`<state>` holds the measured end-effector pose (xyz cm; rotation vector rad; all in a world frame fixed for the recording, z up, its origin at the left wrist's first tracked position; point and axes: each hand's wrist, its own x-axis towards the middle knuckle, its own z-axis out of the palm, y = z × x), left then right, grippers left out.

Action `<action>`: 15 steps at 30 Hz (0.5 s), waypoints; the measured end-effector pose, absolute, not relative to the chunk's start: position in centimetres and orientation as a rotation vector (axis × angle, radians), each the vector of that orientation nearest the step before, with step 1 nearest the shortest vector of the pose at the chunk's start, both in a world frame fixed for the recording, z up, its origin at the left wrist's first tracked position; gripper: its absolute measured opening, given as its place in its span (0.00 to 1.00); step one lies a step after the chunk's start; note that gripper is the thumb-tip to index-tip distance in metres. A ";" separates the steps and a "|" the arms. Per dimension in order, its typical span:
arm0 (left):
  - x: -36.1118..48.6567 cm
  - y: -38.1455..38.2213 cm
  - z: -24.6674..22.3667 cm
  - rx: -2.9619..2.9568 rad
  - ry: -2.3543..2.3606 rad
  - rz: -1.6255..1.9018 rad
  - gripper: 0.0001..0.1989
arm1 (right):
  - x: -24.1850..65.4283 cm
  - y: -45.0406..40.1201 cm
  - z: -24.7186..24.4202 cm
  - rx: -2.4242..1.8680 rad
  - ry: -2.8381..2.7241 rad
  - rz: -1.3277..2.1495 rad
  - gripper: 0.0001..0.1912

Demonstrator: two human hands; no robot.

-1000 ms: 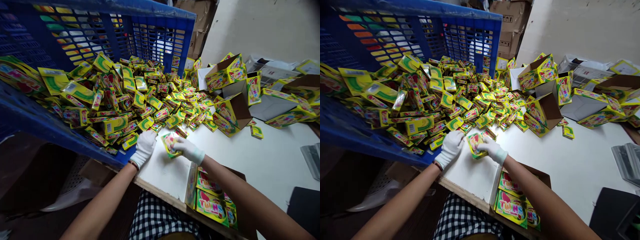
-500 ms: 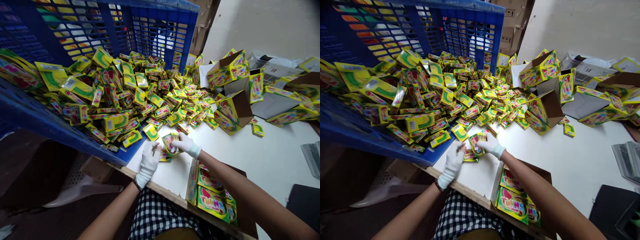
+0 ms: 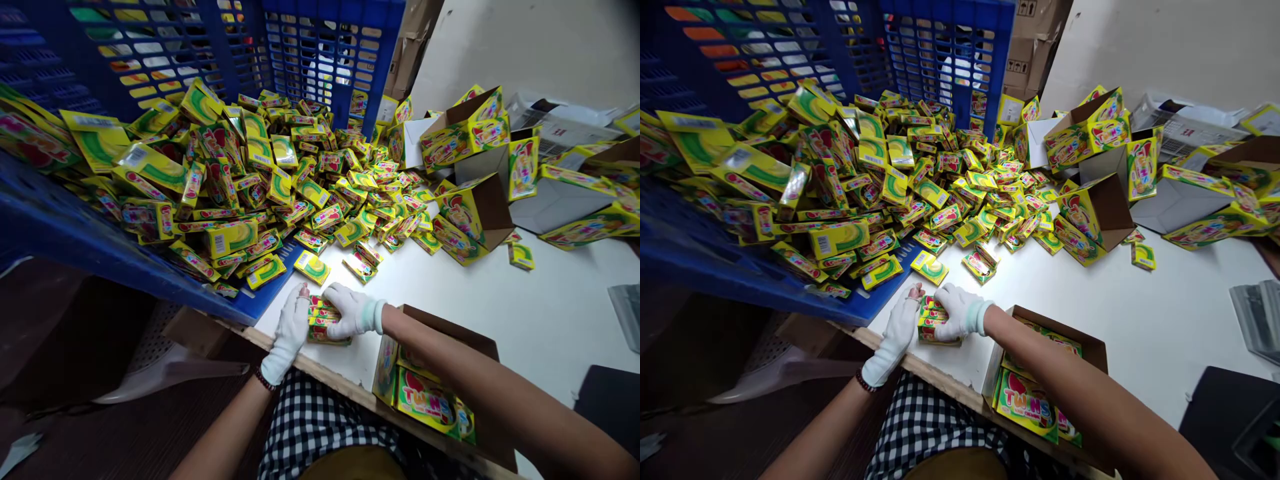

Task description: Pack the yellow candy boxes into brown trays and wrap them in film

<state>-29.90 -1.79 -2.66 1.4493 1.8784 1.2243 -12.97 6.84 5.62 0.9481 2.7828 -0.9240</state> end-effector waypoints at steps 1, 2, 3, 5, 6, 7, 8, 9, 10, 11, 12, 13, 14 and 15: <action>-29.5 -2.3 -2.8 1.448 1.882 1.216 0.19 | -13.2 6.1 5.5 0.906 2.860 -0.810 0.31; -28.9 -2.8 -2.7 1.436 1.883 1.213 0.20 | -13.3 5.3 5.4 0.860 2.922 -0.701 0.32; -28.3 -3.3 -2.5 1.415 1.878 1.215 0.21 | -13.3 4.5 5.4 0.816 2.961 -0.608 0.32; -27.0 -4.3 -1.9 1.363 1.863 1.240 0.21 | -12.9 3.1 5.4 0.761 2.995 -0.504 0.33; -26.4 -4.7 -1.6 1.339 1.861 1.259 0.21 | -12.5 2.6 5.4 0.758 2.997 -0.496 0.35; -25.9 -5.0 -1.3 1.321 1.869 1.275 0.21 | -12.0 2.1 5.3 0.782 2.986 -0.514 0.40; -25.4 -5.3 -1.1 1.312 1.885 1.288 0.20 | -11.5 1.8 5.2 0.841 2.958 -0.552 0.47; -25.1 -5.4 -0.9 1.316 1.904 1.295 0.20 | -10.9 1.7 5.1 0.936 2.909 -0.605 0.56; -24.8 -5.6 -0.9 1.321 1.915 1.297 0.20 | -10.3 1.6 5.0 1.052 2.837 -0.672 0.65; -24.5 -5.6 -0.9 1.327 1.914 1.293 0.20 | -9.9 1.5 4.9 1.168 2.739 -0.752 0.73; -24.2 -5.7 -0.9 1.336 1.902 1.292 0.20 | -9.6 1.5 4.8 1.268 2.620 -0.843 0.77; -24.0 -5.7 -1.0 1.339 1.882 1.294 0.20 | -9.4 1.4 4.7 1.334 2.504 -0.932 0.79; -23.7 -5.6 -1.0 1.330 1.857 1.299 0.21 | -9.5 1.3 4.6 1.368 2.413 -1.007 0.78; -23.4 -5.5 -1.0 1.308 1.835 1.313 0.21 | -9.6 1.2 4.5 1.383 2.365 -1.059 0.74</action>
